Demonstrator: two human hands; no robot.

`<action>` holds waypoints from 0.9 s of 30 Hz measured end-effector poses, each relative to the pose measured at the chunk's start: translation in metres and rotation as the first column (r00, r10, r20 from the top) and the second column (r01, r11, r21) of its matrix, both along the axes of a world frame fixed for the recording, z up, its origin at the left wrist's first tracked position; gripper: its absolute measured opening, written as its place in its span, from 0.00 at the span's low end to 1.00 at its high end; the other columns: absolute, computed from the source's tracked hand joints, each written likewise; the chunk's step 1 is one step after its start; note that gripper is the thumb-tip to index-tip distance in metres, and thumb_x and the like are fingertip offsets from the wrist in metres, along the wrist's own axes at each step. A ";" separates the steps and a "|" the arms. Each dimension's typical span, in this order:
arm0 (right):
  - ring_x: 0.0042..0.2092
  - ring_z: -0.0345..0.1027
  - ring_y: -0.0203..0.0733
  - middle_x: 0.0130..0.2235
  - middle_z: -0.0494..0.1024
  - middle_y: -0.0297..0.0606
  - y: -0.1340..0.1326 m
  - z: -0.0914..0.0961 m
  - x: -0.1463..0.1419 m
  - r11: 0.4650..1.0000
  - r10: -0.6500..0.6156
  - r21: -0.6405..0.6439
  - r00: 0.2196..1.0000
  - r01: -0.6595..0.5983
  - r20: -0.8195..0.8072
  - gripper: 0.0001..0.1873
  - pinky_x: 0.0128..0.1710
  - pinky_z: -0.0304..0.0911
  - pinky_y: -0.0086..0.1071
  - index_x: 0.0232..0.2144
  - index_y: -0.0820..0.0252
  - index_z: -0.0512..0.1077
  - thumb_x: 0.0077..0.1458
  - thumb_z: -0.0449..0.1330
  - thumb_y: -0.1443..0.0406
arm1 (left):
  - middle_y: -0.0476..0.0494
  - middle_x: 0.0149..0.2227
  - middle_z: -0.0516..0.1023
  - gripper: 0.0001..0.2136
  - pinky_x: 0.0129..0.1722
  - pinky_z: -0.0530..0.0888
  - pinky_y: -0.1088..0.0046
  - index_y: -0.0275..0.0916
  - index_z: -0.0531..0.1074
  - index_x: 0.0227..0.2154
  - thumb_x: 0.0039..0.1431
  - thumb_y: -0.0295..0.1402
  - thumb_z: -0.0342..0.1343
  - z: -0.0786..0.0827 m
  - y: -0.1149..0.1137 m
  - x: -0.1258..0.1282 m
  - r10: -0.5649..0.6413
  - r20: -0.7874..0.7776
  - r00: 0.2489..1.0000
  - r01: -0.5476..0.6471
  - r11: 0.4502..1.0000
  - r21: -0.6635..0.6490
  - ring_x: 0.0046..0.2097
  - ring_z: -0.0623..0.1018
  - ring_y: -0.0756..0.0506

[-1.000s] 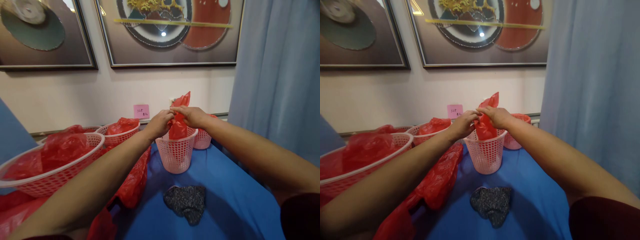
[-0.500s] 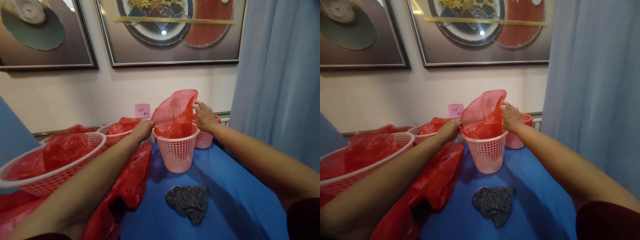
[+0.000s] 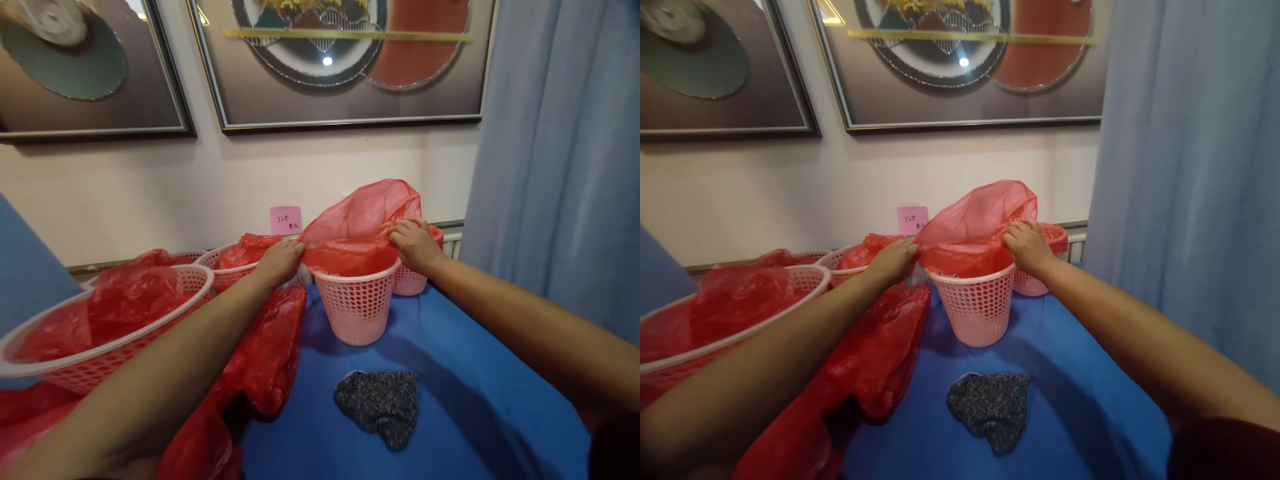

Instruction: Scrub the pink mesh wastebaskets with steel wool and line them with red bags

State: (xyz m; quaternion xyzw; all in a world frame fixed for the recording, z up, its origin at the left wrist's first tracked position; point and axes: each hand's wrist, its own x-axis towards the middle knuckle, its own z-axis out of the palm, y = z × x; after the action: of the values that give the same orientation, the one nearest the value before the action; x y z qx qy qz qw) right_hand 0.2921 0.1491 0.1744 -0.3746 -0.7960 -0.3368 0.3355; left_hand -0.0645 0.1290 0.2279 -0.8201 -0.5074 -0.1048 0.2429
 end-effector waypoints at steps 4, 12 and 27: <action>0.50 0.69 0.49 0.49 0.81 0.44 -0.024 -0.045 0.022 0.998 0.035 -0.046 0.998 -0.037 -0.053 0.11 0.55 0.51 0.45 0.37 0.58 0.77 0.65 0.54 0.67 | 0.37 0.34 0.82 0.09 0.48 0.74 0.60 0.38 0.76 0.30 0.58 0.23 0.52 -0.010 -0.004 -0.023 0.011 -0.039 0.999 -0.011 1.000 -0.001 0.43 0.80 0.38; 0.48 0.72 0.46 0.47 0.81 0.43 -0.035 -0.051 0.018 0.983 0.177 -0.025 0.972 -0.183 -0.156 0.12 0.51 0.58 0.41 0.44 0.57 0.77 0.68 0.54 0.65 | 0.41 0.41 0.82 0.07 0.48 0.72 0.63 0.39 0.76 0.40 0.62 0.30 0.54 -0.013 -0.021 -0.004 -0.190 -0.028 0.981 0.190 0.982 0.005 0.45 0.78 0.41; 0.46 0.74 0.50 0.47 0.79 0.49 -0.045 -0.079 0.024 0.950 0.200 -0.230 0.977 -0.211 -0.070 0.11 0.47 0.70 0.46 0.43 0.59 0.78 0.66 0.55 0.64 | 0.41 0.35 0.79 0.08 0.44 0.73 0.63 0.39 0.74 0.34 0.66 0.36 0.55 -0.040 -0.038 -0.003 -0.323 -0.114 0.940 0.318 0.946 -0.059 0.39 0.77 0.41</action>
State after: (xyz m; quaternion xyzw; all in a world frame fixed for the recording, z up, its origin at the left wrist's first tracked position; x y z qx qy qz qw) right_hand 0.3164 0.1045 0.0958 -0.3346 -0.8572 -0.1944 0.3399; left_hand -0.0676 0.0907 0.1882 -0.9012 -0.3533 -0.0826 0.2370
